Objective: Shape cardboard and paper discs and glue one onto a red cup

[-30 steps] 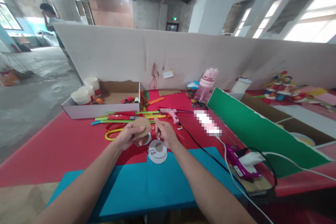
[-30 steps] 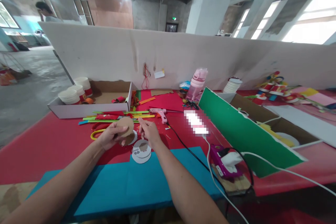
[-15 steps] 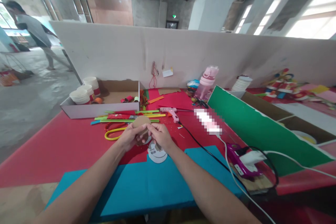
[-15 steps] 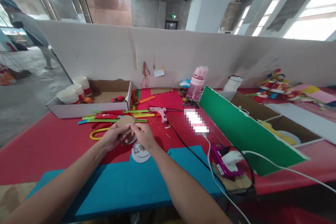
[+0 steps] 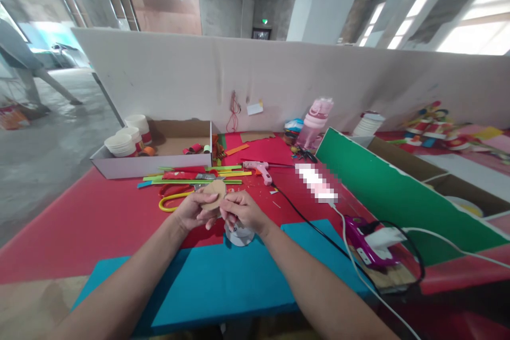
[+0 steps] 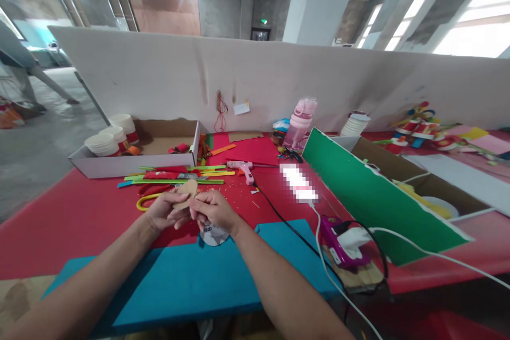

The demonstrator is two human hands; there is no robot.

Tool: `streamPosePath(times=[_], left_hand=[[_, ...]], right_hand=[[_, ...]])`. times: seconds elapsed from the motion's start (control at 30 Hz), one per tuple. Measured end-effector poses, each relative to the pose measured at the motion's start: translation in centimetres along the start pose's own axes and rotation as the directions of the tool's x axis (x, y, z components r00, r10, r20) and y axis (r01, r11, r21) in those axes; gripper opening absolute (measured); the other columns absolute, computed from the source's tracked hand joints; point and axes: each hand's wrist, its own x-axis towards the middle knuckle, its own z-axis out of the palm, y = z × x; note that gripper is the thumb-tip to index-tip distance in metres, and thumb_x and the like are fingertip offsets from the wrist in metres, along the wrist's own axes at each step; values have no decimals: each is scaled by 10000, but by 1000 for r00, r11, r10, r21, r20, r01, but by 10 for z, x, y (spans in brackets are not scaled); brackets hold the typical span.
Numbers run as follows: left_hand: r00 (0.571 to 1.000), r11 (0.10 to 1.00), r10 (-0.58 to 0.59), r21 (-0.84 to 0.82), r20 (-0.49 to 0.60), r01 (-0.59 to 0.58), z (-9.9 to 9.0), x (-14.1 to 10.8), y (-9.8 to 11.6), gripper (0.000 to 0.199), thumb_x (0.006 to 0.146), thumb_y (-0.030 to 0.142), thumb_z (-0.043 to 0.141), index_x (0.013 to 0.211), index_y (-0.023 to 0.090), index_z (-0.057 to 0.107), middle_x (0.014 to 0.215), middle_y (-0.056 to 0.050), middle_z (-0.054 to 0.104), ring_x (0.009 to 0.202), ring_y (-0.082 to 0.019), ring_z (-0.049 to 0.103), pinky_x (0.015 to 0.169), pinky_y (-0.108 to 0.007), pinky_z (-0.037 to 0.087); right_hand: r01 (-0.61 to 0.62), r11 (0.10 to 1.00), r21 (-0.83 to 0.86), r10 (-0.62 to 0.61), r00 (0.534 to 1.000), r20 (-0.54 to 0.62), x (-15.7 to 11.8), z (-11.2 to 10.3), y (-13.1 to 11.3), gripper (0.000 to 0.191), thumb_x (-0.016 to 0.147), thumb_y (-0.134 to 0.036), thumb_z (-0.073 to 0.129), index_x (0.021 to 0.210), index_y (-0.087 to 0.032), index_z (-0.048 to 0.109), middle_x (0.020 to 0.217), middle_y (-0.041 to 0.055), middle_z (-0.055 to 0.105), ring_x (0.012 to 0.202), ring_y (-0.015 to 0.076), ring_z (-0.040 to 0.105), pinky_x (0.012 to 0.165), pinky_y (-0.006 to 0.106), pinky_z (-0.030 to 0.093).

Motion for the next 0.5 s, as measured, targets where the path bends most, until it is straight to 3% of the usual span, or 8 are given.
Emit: streamPosePath(times=[0.13,0.23,0.4,0.5], left_hand=[[998,999,51,-6,-46,-52,5,0,0,230,747,284,653,640,84,614,314,38,408,253,-70,345,337,-233,474],[996,998,60,-3,-71,-61,7,2,-1,223,742,286,658,652,89,605,315,39,413,260,-71,353,351,-232,479],[995,997,70,23,-76,-69,3,4,-2,206,760,279,633,695,86,607,316,44,406,258,-76,343,350,-237,458],[995,996,79,37,-60,-77,0,3,0,196,776,265,612,683,93,596,317,44,387,274,-77,355,360,-221,431]], right_hand=[[-44,965,260,18,995,99,3,-2,6,352,771,-425,624,556,-156,552,352,-73,392,286,75,376,344,208,387],[-39,929,369,1,995,104,6,-3,12,352,768,-399,603,515,-168,522,324,-74,366,269,64,304,336,208,388],[2,867,498,-31,998,49,7,-7,10,362,828,-334,507,500,-181,479,331,-75,327,277,61,247,325,192,365],[103,821,561,-67,994,-83,7,-14,2,376,859,-300,482,503,-182,456,360,-76,321,299,55,242,353,176,360]])
